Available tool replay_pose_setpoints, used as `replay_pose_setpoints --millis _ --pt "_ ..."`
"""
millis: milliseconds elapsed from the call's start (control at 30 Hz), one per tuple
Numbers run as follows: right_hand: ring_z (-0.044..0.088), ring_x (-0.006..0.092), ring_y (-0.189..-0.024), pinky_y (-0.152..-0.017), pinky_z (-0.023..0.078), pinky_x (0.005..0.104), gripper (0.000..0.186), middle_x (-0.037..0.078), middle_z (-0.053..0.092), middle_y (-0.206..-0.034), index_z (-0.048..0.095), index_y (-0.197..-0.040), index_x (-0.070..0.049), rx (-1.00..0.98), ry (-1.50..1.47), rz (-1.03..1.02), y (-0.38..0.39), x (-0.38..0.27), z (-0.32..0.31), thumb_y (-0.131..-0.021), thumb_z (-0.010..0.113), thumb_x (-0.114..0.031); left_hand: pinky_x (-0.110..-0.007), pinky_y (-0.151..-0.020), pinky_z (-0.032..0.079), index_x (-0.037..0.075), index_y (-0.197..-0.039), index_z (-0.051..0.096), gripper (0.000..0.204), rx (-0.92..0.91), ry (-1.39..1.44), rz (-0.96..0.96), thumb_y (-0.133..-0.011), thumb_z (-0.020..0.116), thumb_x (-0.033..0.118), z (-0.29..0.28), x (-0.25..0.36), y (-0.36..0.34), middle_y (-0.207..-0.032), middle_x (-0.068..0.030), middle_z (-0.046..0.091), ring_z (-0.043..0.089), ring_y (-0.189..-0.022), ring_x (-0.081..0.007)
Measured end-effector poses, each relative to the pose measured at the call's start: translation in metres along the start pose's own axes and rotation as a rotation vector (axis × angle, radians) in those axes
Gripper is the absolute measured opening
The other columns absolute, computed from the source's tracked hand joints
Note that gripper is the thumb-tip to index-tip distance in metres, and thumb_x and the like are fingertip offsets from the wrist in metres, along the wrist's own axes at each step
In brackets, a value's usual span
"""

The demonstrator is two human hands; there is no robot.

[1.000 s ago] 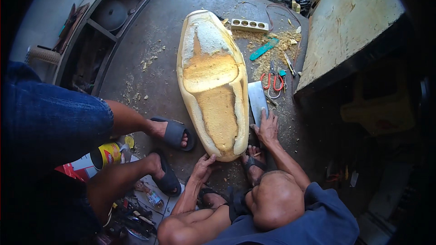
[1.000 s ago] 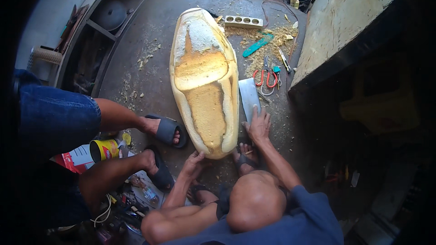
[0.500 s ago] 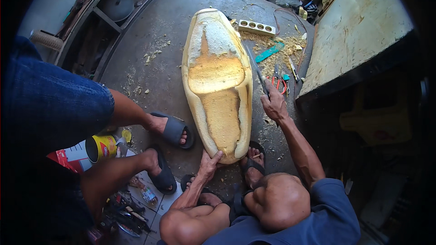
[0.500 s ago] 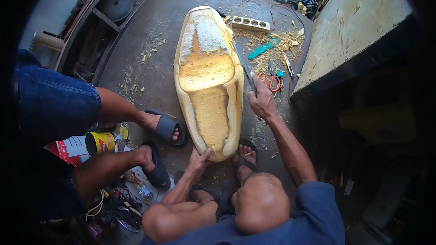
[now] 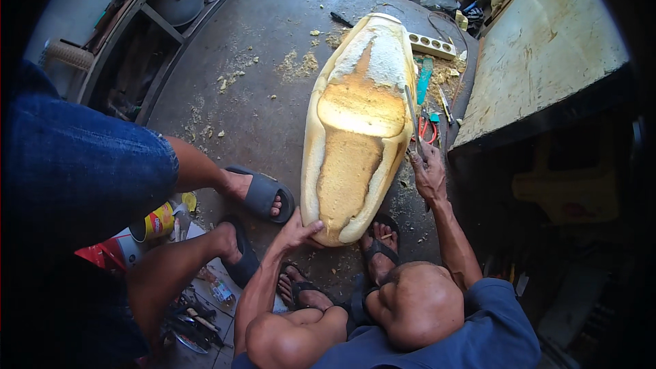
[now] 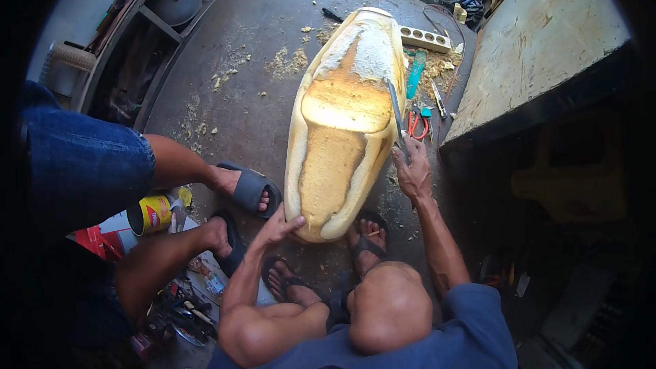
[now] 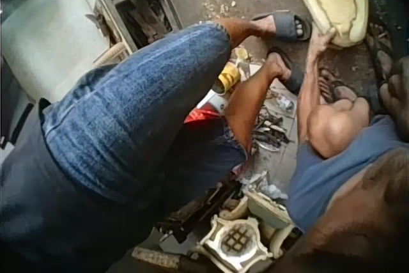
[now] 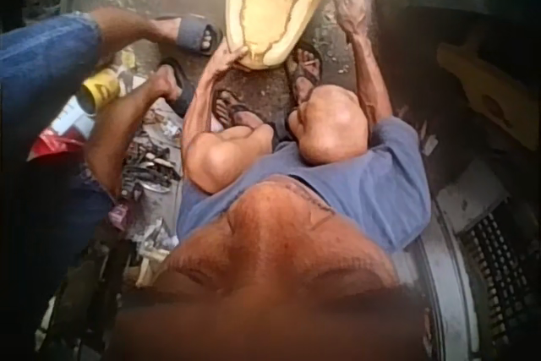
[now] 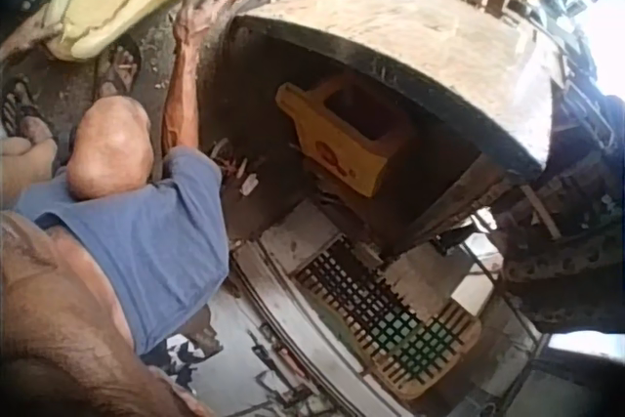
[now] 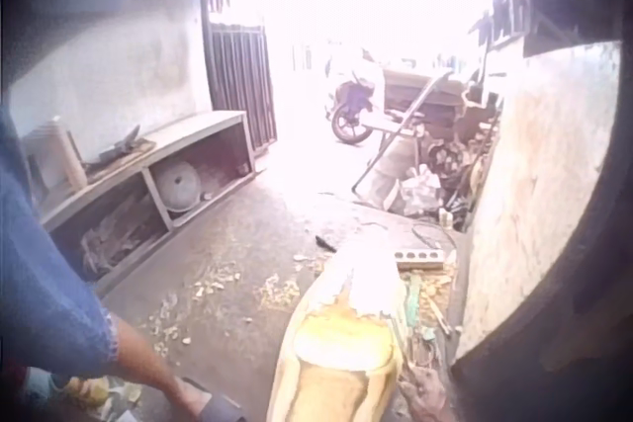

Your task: The person shapes a large piece of yellow foam by hand using a metal scraper and a small knife, shaving off thin layers to smooth the surface. They turn the foam over, apply adhesive from a plastic bottle, and continue scraping and trimming the edges at a low workspace.

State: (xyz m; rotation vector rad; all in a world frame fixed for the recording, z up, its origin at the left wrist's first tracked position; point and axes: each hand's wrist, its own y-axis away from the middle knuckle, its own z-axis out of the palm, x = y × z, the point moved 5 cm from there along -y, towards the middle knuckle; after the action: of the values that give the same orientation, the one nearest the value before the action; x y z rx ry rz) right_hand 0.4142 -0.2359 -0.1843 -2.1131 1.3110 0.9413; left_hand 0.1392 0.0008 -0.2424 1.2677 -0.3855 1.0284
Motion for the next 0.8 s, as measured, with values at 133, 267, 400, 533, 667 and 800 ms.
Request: replay_pose_setpoints --millis 133,267,400,533,667,800 --pt "0.057 0.0386 -0.119 -0.102 0.045 0.0433 0.063 0.024 0.056 -0.129 0.05 -0.14 0.005 -0.006 -0.005 -0.034 -0.009 -0.003 0.003 -0.102 0.055 -0.045 -0.041 -0.067 0.063 -0.001 -0.146 0.026 0.085 0.2 -0.203 -0.009 -0.088 0.078 0.031 -0.052 0.069 -0.027 -0.128 -0.0231 0.057 0.066 -0.105 -0.0334" --pt "0.057 0.0402 -0.117 -0.102 0.044 0.0443 0.056 0.025 0.057 -0.127 0.054 -0.137 0.004 0.033 -0.071 -0.033 -0.01 0.007 0.013 -0.103 0.053 -0.042 -0.043 -0.087 0.055 -0.005 -0.143 0.033 0.075 0.77 -0.499 0.1 -0.087 0.074 0.023 -0.123 0.138 -0.049 -0.128 -0.0274 0.056 0.064 -0.109 -0.038" --pt "0.055 0.0429 -0.116 -0.101 0.044 0.0474 0.048 0.025 0.056 -0.126 0.06 -0.133 -0.002 -0.036 -0.053 -0.079 -0.006 -0.004 0.027 -0.101 0.057 -0.038 -0.048 -0.11 0.038 -0.003 -0.136 0.048 0.055 1.174 -1.073 0.31 -0.087 0.063 0.017 -0.093 0.182 -0.077 -0.132 -0.026 0.052 0.049 -0.125 -0.0417" --pt "0.054 0.0418 -0.116 -0.101 0.043 0.0479 0.045 0.024 0.055 -0.126 0.061 -0.133 -0.005 -0.05 0.119 -0.297 -0.051 -0.045 0.072 -0.1 0.059 -0.035 -0.049 -0.114 0.034 0.0 -0.143 0.045 0.059 0.974 -1.21 0.57 -0.091 0.059 0.025 -0.041 0.211 -0.138 -0.14 -0.0263 0.048 0.043 -0.133 -0.0416" --pt "0.048 0.0412 -0.117 -0.101 0.041 0.0503 0.042 0.024 0.051 -0.131 0.064 -0.133 -0.013 -0.075 0.232 -0.402 -0.093 -0.068 0.097 -0.097 0.064 -0.034 -0.056 -0.122 0.017 0.006 -0.156 0.033 0.068 0.958 -1.326 0.326 -0.1 0.043 0.044 -0.048 0.214 -0.191 -0.161 -0.0233 0.028 0.022 -0.15 -0.0424" --pt "0.047 0.0411 -0.113 -0.099 0.04 0.0505 0.042 0.022 0.05 -0.135 0.066 -0.132 -0.018 -0.056 0.308 -0.49 -0.065 -0.048 0.094 -0.095 0.065 -0.037 -0.06 -0.122 0.005 0.01 -0.16 0.024 0.071 1.001 -1.445 0.236 -0.102 0.03 0.05 -0.054 0.202 -0.198 -0.166 -0.0178 0.018 0.012 -0.154 -0.0398"
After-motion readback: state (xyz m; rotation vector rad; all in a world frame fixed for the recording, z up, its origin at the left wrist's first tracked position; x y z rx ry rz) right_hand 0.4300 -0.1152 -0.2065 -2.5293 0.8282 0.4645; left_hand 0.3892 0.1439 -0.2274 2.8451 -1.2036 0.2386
